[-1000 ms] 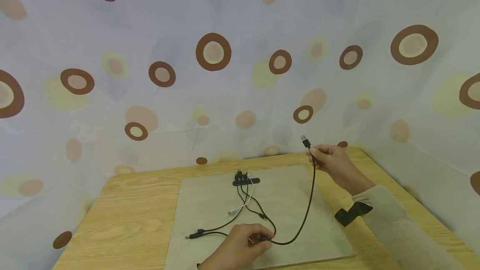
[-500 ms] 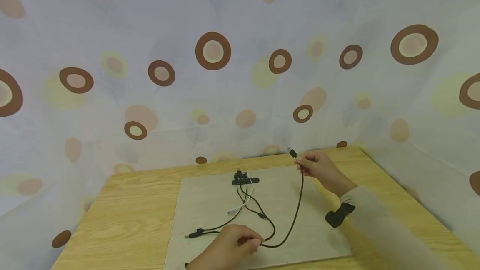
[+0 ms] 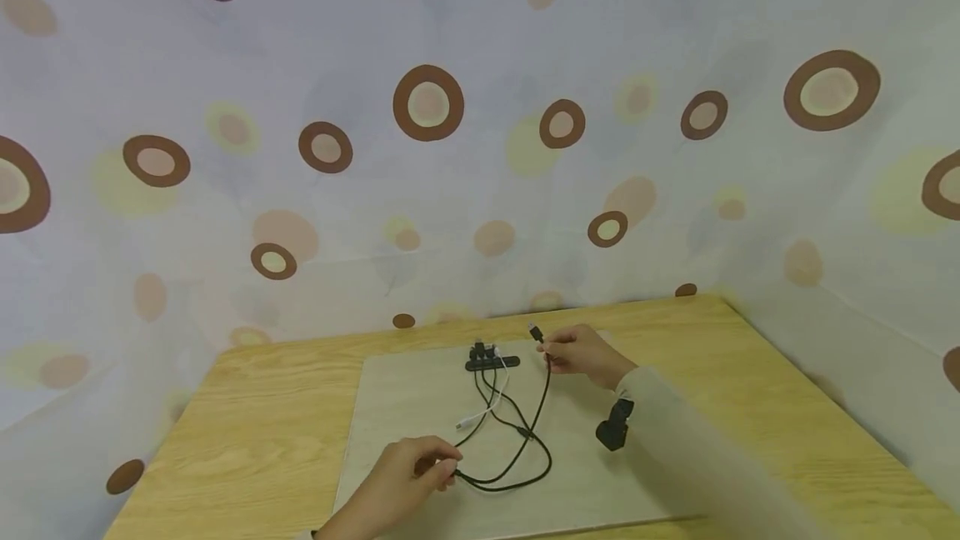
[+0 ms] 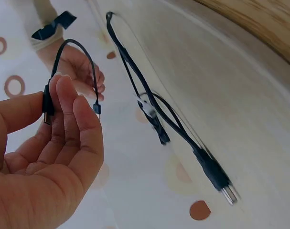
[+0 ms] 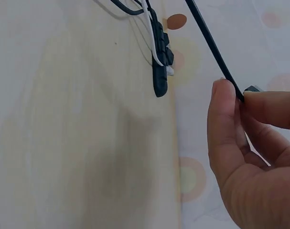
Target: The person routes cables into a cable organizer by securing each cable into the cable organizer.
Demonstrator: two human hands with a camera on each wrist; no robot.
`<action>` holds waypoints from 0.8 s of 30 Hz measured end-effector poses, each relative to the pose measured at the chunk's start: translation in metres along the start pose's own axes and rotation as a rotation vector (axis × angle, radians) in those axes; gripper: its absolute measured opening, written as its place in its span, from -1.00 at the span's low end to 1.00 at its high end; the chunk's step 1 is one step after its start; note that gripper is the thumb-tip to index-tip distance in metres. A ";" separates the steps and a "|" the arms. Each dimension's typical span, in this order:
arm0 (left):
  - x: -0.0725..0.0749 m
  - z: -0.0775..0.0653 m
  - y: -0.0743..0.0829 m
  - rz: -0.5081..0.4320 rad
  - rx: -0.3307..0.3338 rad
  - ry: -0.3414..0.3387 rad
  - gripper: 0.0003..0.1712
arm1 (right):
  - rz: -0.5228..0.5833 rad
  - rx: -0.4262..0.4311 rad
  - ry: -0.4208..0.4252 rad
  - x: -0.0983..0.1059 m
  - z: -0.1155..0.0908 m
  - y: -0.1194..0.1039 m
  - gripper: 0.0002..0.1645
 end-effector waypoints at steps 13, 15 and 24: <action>0.027 -0.010 -0.020 0.033 0.049 0.132 -0.81 | -0.116 -0.073 0.333 -0.025 0.019 0.034 -0.77; 0.027 -0.010 -0.023 0.030 0.054 0.132 -0.79 | -0.152 -0.074 0.345 -0.030 0.021 0.037 -0.80; 0.032 -0.009 -0.029 0.020 0.047 0.147 -0.79 | -0.317 -0.063 0.375 -0.042 0.032 0.038 -0.84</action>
Point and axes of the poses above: each hand's wrist, its own z-axis towards the middle knuckle, its own x-axis out of the back of the hand, y = z × x, the point moved 5 cm from there along z, towards the middle knuckle, and after that the axes turned 11 degrees about x, right-handed, at the moved point
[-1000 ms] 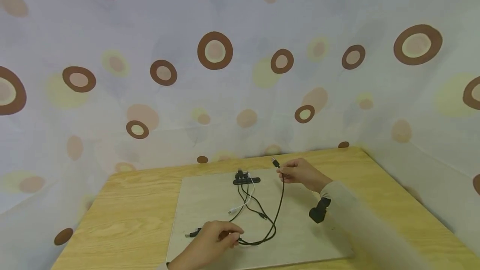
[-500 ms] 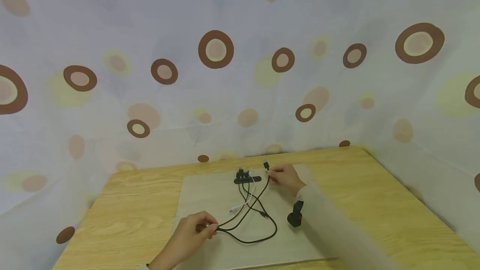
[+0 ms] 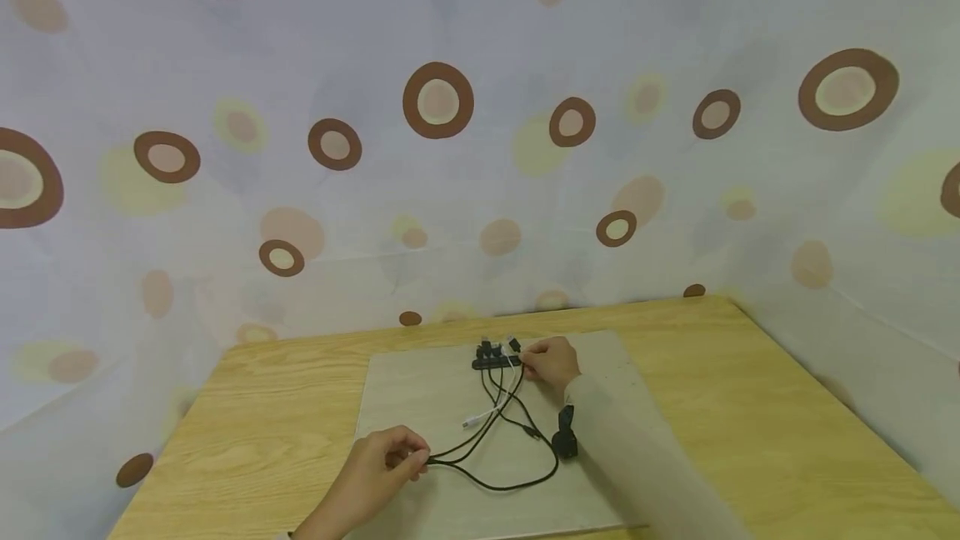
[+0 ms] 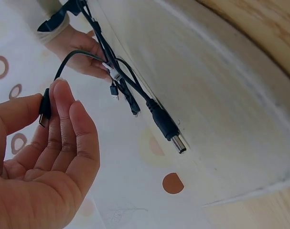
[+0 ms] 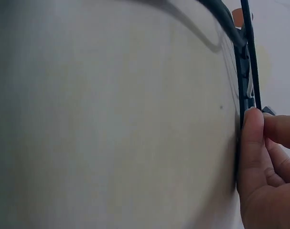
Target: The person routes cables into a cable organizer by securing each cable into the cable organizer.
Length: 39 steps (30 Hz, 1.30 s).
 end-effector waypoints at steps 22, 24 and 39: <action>0.001 0.003 -0.001 -0.002 -0.022 0.015 -0.78 | -0.203 0.003 -0.112 0.007 0.015 -0.009 -0.80; -0.001 0.004 -0.002 -0.011 -0.015 0.007 -0.79 | -0.211 -0.017 -0.124 0.009 0.012 -0.008 -0.79; -0.002 0.007 -0.003 -0.001 -0.006 0.006 -0.79 | -0.240 -0.098 -0.146 0.010 0.012 -0.009 -0.76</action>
Point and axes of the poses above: each hand's wrist, its own z-axis towards the middle knuckle, its own x-axis out of the back of the hand, y = z × x, the point moved 5 cm from there along z, towards the middle knuckle, and after that the axes turned 11 degrees about x, right-handed, at the moved point
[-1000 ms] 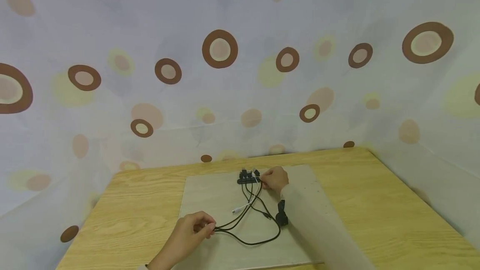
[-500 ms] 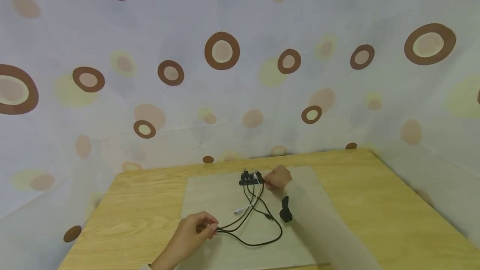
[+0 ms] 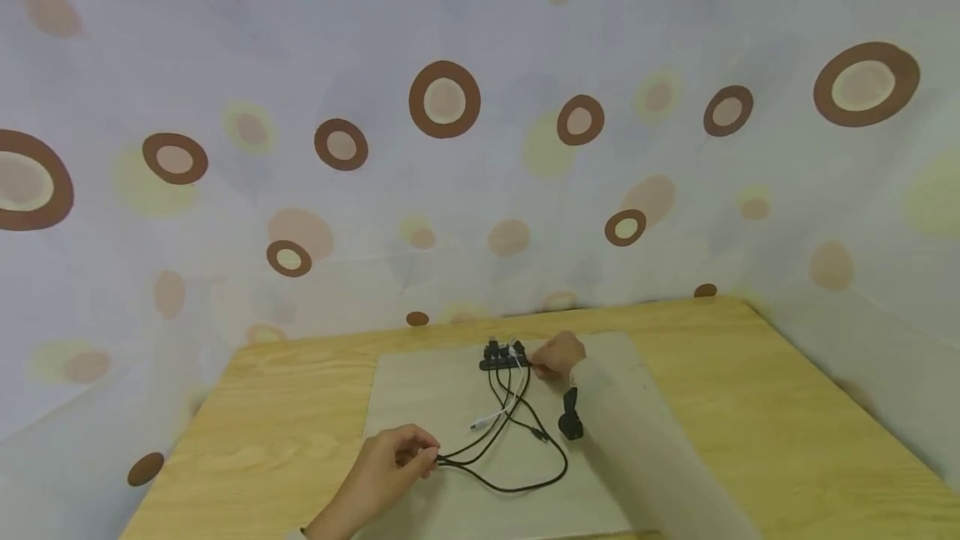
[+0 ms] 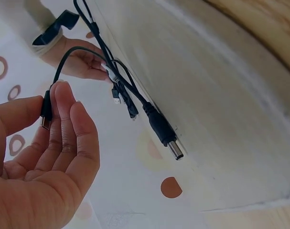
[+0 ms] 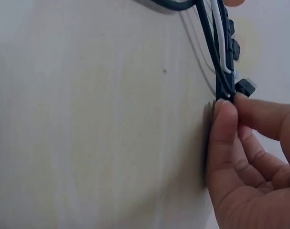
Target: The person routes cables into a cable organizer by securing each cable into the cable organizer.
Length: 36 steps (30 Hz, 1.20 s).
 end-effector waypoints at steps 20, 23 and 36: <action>0.005 -0.001 -0.002 0.016 0.014 0.005 -0.79 | 0.079 -0.100 0.000 -0.009 0.007 -0.005 -0.79; 0.003 0.000 -0.003 0.016 0.006 -0.005 -0.77 | -0.047 -0.098 0.004 -0.007 0.008 -0.005 -0.74; 0.000 0.002 0.000 0.020 0.017 -0.016 -0.78 | -0.020 -0.038 -0.011 -0.002 0.002 0.000 -0.76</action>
Point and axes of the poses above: each hand's wrist, its own z-axis towards the middle knuckle, its own x-axis out of the back of the hand, y = z × x, the point moved 5 cm from there along z, towards the middle knuckle, and after that the axes turned 11 degrees about x, right-handed, at the moved point
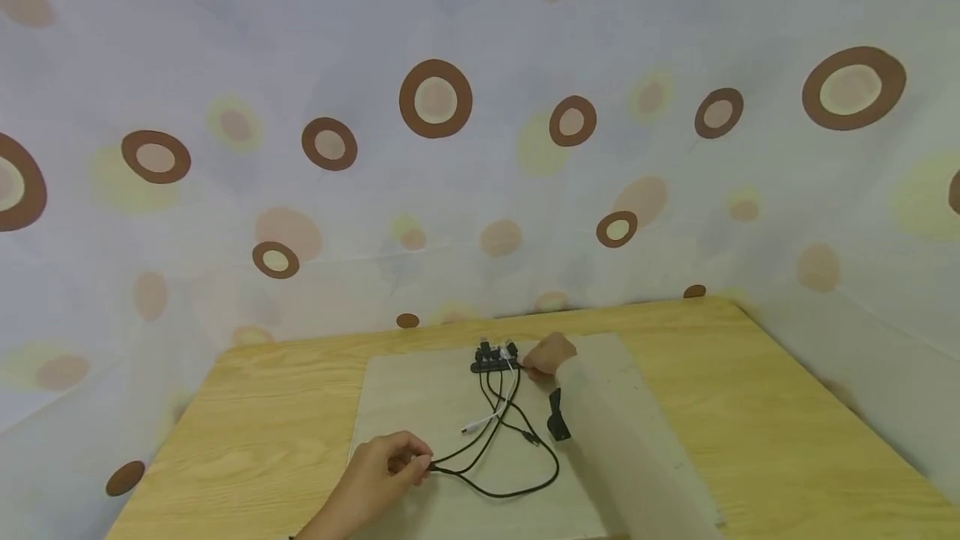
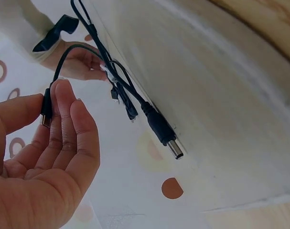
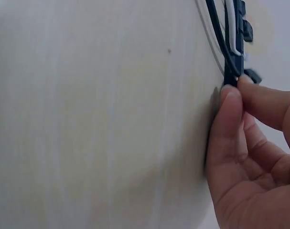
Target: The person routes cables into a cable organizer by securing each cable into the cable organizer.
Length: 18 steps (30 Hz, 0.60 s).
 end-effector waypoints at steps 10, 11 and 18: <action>-0.003 0.000 0.002 -0.033 -0.006 -0.012 -0.78 | -0.058 -0.007 -0.017 0.001 0.003 0.005 -0.67; -0.003 0.000 0.002 -0.034 -0.010 -0.011 -0.78 | -0.062 -0.013 -0.017 0.001 0.003 0.004 -0.66; -0.004 0.000 0.004 -0.010 -0.018 -0.004 -0.78 | -0.178 0.013 0.013 -0.005 0.008 0.004 -0.62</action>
Point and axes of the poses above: each hand's wrist, its own z-axis towards the middle knuckle, its own x-axis out of the back of the hand, y = z × x, the point moved 5 cm from there along z, towards the middle knuckle, and after that the axes turned 11 degrees about x, right-handed, at the moved point
